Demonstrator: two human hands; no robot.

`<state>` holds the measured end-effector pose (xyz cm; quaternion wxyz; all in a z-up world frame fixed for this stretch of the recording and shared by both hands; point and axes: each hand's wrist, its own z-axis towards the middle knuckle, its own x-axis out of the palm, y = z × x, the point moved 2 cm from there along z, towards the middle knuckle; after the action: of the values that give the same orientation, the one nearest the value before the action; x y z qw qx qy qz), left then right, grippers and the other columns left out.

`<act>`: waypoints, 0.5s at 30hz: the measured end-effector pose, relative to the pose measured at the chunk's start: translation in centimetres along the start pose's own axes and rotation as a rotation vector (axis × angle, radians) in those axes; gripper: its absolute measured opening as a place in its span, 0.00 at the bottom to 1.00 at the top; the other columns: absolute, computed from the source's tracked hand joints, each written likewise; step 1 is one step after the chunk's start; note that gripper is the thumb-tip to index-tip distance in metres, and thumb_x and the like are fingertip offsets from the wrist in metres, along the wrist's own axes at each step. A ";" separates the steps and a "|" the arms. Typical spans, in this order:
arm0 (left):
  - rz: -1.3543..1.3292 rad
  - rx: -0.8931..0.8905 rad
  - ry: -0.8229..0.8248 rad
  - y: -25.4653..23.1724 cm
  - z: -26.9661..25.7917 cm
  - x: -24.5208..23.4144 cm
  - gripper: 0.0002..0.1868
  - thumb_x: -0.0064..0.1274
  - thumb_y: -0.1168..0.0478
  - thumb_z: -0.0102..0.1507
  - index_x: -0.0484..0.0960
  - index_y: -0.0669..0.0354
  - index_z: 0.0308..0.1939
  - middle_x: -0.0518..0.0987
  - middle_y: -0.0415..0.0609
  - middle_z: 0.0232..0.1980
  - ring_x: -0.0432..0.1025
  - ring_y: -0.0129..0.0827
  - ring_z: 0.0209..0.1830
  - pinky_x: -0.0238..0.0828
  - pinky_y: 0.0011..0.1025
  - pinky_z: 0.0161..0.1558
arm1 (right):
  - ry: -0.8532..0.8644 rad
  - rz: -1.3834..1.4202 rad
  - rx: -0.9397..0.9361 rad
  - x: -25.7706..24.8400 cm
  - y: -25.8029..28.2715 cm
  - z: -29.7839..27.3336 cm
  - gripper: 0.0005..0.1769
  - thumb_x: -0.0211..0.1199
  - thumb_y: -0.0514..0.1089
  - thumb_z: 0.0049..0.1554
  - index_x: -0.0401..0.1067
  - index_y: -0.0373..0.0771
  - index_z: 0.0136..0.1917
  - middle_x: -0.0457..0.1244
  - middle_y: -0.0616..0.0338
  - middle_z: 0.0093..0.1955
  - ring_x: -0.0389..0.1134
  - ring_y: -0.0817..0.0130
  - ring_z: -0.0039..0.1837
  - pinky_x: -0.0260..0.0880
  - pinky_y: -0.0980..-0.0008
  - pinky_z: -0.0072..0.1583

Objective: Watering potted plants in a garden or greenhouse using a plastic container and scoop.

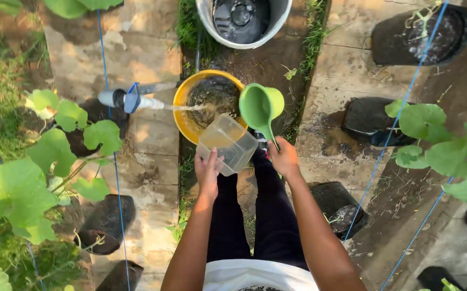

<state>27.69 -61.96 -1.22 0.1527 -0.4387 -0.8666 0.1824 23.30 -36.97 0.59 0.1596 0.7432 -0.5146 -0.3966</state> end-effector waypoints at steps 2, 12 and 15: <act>-0.075 0.058 -0.094 0.6 2.4 -1.8 0.41 0.60 0.53 0.61 0.57 0.59 0.72 0.73 0.52 0.66 0.75 0.41 0.58 0.74 0.37 0.59 | 0.020 -0.329 -0.055 3.0 0.4 2.0 0.13 0.60 0.49 0.63 0.72 0.36 0.48 0.67 0.43 0.39 0.70 0.42 0.43 0.68 0.51 0.46; 0.098 0.364 -0.356 -2.3 10.4 -5.0 0.52 0.68 0.55 0.59 0.49 0.67 0.76 0.69 0.61 0.68 0.67 0.41 0.67 0.71 0.34 0.63 | 0.239 -0.837 -0.016 13.8 1.1 10.2 0.16 0.52 0.53 0.65 0.70 0.41 0.57 0.68 0.38 0.51 0.69 0.38 0.55 0.68 0.43 0.57; 0.212 0.566 -0.356 -3.2 12.1 -6.0 0.51 0.70 0.56 0.59 0.53 0.69 0.75 0.69 0.62 0.70 0.68 0.43 0.68 0.70 0.34 0.64 | 0.249 -0.875 0.039 16.1 0.2 11.8 0.15 0.53 0.51 0.63 0.70 0.43 0.58 0.68 0.41 0.55 0.68 0.41 0.59 0.67 0.45 0.60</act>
<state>23.74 -70.80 -11.16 0.0950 -0.4277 -0.7444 0.5039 16.79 -49.40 -13.68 0.0234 0.9357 -0.1364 -0.3247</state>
